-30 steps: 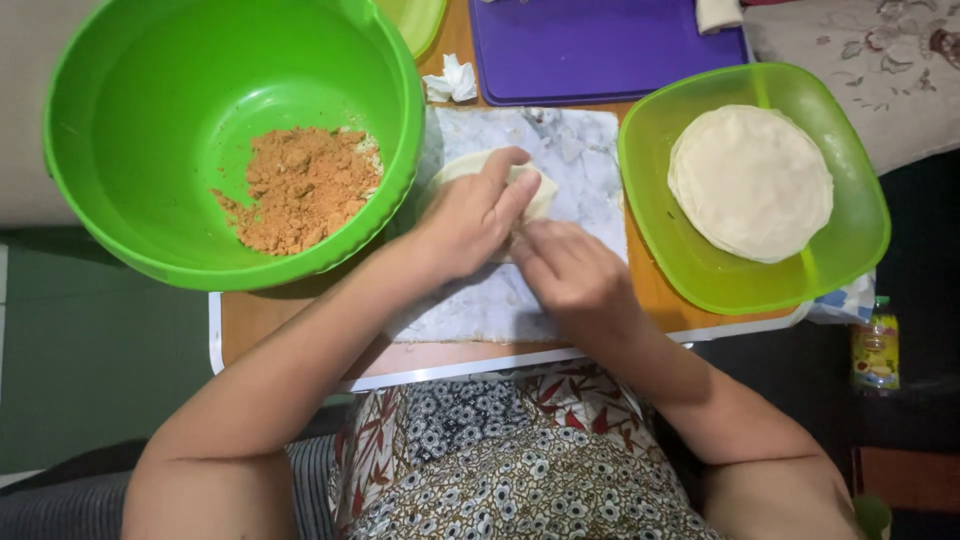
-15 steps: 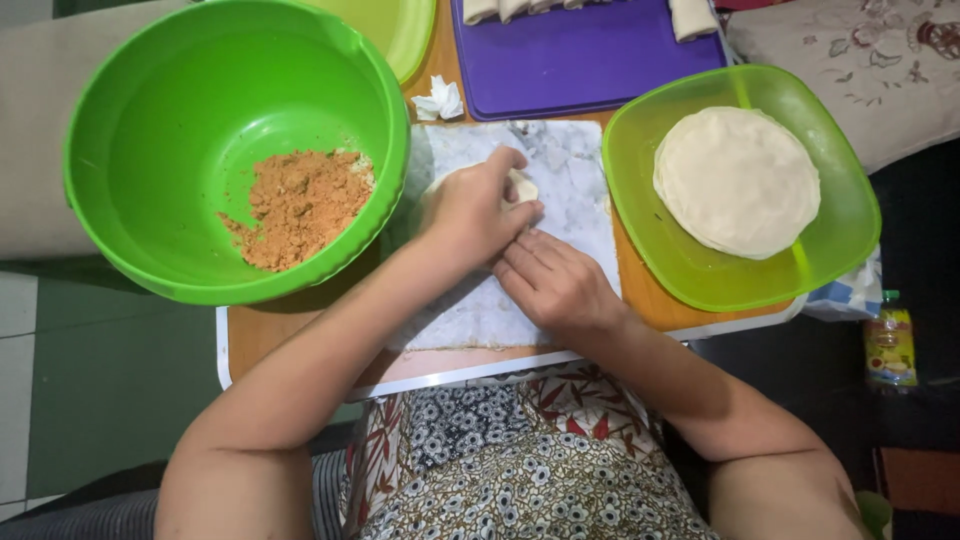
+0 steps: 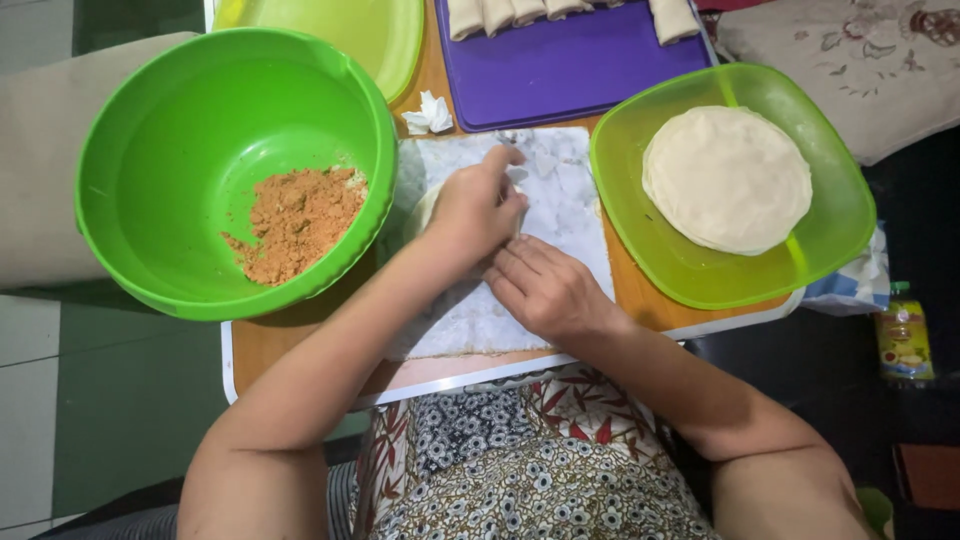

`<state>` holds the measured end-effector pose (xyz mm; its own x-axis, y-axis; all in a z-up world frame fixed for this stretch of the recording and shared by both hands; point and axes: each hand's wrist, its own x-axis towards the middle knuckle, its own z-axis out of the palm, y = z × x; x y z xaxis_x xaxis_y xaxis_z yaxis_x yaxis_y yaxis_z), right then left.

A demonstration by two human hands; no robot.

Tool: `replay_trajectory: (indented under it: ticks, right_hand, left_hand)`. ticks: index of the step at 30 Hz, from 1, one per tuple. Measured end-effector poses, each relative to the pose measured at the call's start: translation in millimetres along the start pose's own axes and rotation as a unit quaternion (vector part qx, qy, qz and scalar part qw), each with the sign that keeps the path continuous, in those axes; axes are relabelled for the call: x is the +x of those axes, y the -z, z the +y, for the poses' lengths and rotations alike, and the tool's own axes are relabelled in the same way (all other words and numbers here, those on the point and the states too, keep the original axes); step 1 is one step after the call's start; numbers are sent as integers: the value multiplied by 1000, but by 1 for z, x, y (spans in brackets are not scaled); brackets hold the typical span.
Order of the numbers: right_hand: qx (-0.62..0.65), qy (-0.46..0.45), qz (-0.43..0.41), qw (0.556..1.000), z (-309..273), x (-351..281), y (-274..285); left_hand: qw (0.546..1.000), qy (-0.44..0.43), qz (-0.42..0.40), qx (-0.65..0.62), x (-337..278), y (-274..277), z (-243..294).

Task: Wrapping a reddish filling into circular pastry wrappers to make rolls.

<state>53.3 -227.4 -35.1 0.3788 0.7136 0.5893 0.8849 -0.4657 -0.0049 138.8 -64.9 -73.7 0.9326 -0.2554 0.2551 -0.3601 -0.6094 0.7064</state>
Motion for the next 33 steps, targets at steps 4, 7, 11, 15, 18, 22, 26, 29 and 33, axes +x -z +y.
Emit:
replay_trajectory:
  ticks: [4, 7, 11, 15, 18, 22, 26, 29, 33]
  right_hand:
    - [3, 0, -8, 1000, -1, 1, 1]
    - [10, 4, -13, 1000, -2, 3, 1]
    - [19, 7, -15, 1000, -2, 4, 0]
    - [55, -10, -11, 998, -2, 4, 1]
    - [79, -28, -15, 996, -3, 6, 1]
    - [117, -50, -31, 991, -2, 3, -1]
    - [153, -105, -57, 981, 4, 5, -2]
    - [182, -145, -73, 970, 20, 14, 6]
    - [168, -191, -79, 964, 48, 35, 22]
  left_hand:
    - [998, -1, 22, -56, -10, 13, -6]
    - [996, 7, 47, -80, -19, 17, -12]
    - [996, -5, 68, -57, -24, 18, -17]
    - [997, -30, 76, -6, -27, 17, -16]
    - [996, -35, 75, 19, -28, 12, -20]
    - [994, -54, 90, 36, -27, 11, -24]
    - [991, -65, 118, 6, -28, 14, -28]
    - [990, -72, 123, -14, -35, 24, -20]
    - [985, -159, 65, -17, -52, 49, 3]
